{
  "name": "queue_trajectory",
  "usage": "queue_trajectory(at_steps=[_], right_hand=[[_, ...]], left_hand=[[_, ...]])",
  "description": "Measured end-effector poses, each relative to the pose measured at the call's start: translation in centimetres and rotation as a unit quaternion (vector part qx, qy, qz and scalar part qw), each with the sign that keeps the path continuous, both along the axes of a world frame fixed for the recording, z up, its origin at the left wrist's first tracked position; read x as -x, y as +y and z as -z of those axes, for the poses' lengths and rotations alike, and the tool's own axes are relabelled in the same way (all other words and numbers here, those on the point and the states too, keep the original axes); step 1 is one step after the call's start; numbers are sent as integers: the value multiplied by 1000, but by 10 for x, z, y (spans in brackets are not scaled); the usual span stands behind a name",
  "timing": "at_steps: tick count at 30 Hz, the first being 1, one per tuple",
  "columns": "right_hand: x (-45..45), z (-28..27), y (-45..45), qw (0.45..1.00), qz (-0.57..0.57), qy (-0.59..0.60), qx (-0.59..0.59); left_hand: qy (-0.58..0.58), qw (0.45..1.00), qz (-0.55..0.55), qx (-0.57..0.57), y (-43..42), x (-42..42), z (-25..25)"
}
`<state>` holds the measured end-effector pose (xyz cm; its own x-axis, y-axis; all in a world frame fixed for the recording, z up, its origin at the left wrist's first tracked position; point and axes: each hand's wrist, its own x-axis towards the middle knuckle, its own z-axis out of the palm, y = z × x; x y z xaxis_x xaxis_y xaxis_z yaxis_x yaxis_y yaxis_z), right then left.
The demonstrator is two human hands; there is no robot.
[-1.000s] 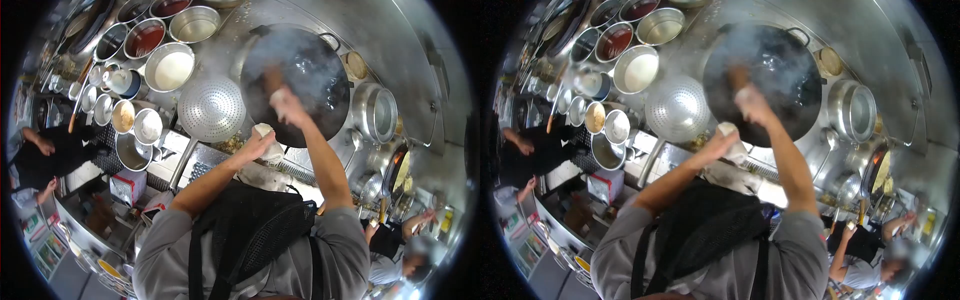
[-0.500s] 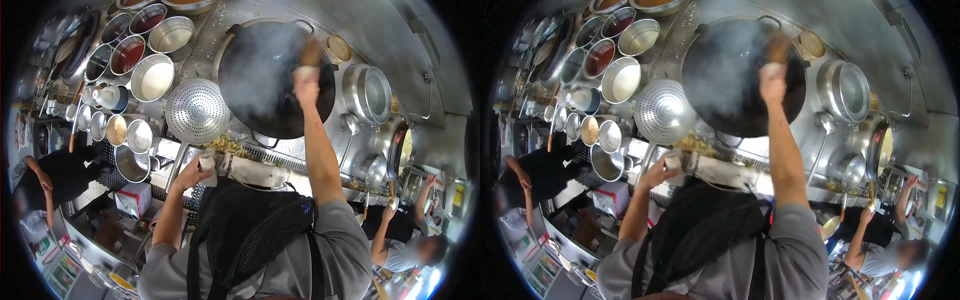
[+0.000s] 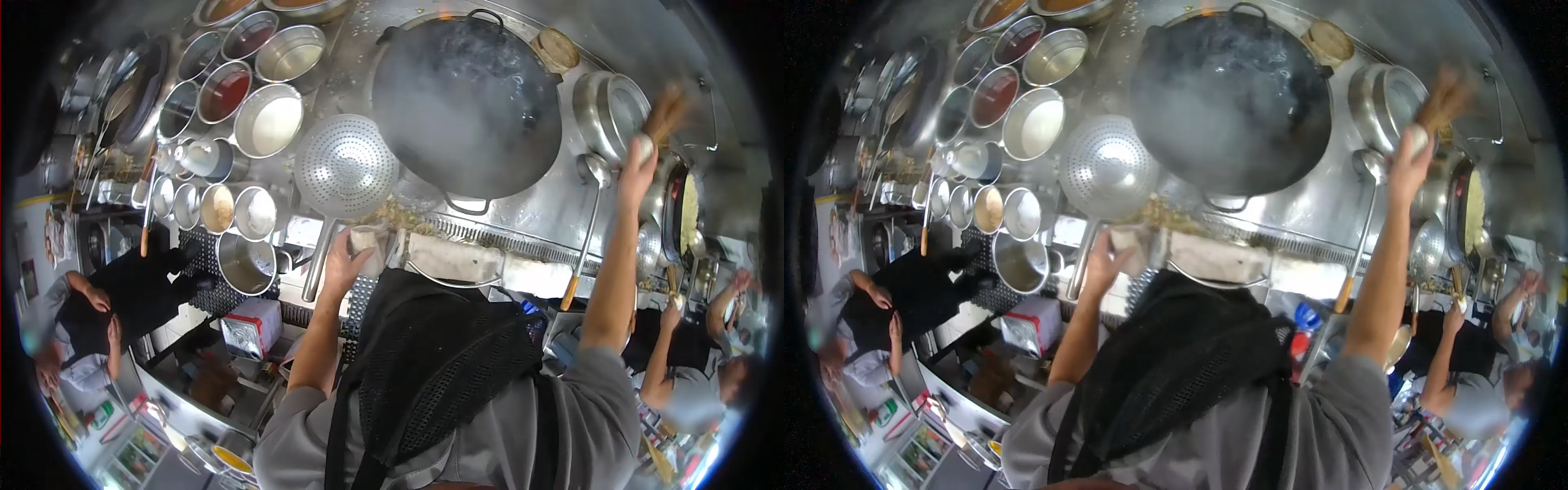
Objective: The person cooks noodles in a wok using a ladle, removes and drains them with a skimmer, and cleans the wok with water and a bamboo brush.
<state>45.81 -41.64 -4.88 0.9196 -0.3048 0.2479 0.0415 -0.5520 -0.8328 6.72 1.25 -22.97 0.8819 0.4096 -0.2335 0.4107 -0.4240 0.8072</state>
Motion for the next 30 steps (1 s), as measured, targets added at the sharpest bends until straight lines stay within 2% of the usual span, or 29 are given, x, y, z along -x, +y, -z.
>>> queue_trajectory(at_steps=[1, 2, 4, 5, 6, 7, 8, 9, 10, 11, 12, 14, 15, 17, 20, 22, 24, 25, 26, 27, 28, 29, 30], right_hand=[[25, 13, -5, 1000, 10, -15, 7], [51, 37, -10, 999, 19, -32, 15], [107, 87, -28, 998, -58, 30, 24], [134, 116, -44, 980, -33, 196, -6], [155, 173, -66, 979, -13, 203, 27], [186, 170, -45, 963, -6, 270, -3], [192, 231, -77, 962, -85, 229, 121], [216, 169, -26, 934, -75, 343, 70], [221, 182, -31, 918, -118, 368, 87], [223, 167, -25, 891, -165, 416, 80], [227, 158, -19, 892, -190, 371, 176], [212, 195, -48, 866, -277, 268, 319], [200, 150, -35, 824, -296, 385, 292], [171, 166, -66, 839, -282, 343, 315], [144, 163, -113, 886, -151, 172, 403], [135, 162, -141, 883, -63, 172, 433], [128, 163, -164, 864, -68, 270, 419], [108, 231, -217, 857, -152, 207, 446], [100, 284, -254, 876, -220, 49, 425], [78, 323, -277, 824, -240, -52, 510], [69, 294, -259, 609, -286, 111, 731], [62, 305, -241, 820, -250, 178, 484], [43, 321, -234, 925, -196, 272, 177]], left_hand=[[5, 1000, 7, 1, 1, 0, 3], [3, 999, -11, 48, 0, -2, 3], [-9, 998, -22, 60, -2, -4, -7], [-17, 997, -23, 74, -4, -3, -12], [-52, 994, -32, 87, -7, 0, -11], [-57, 994, -45, 81, -9, 4, -5], [-85, 995, -52, 9, -12, 9, 1], [-110, 990, -56, -63, -17, 14, 5], [-113, 986, -71, -101, -25, 19, -5], [-113, 982, -85, -124, -34, 24, -9], [-113, 977, -101, -147, -43, 31, -13], [-118, 973, -138, -140, -68, 44, -25], [-110, 971, -160, -137, -82, 52, -32], [-105, 963, -219, -114, -113, 70, -27], [-65, 961, -251, -99, -169, 103, -20], [-56, 970, -204, -122, -198, 127, -18], [-27, 971, -198, -131, -225, 141, -38], [-37, 969, -192, -151, -231, 152, -29], [-35, 970, -195, -141, -236, 157, -39], [-29, 966, -221, -134, -243, 162, -49], [-28, 960, -228, -162, -242, 172, -48], [-50, 957, -244, -152, -242, 180, -52], [-11, 952, -255, -167, -244, 186, -61]])
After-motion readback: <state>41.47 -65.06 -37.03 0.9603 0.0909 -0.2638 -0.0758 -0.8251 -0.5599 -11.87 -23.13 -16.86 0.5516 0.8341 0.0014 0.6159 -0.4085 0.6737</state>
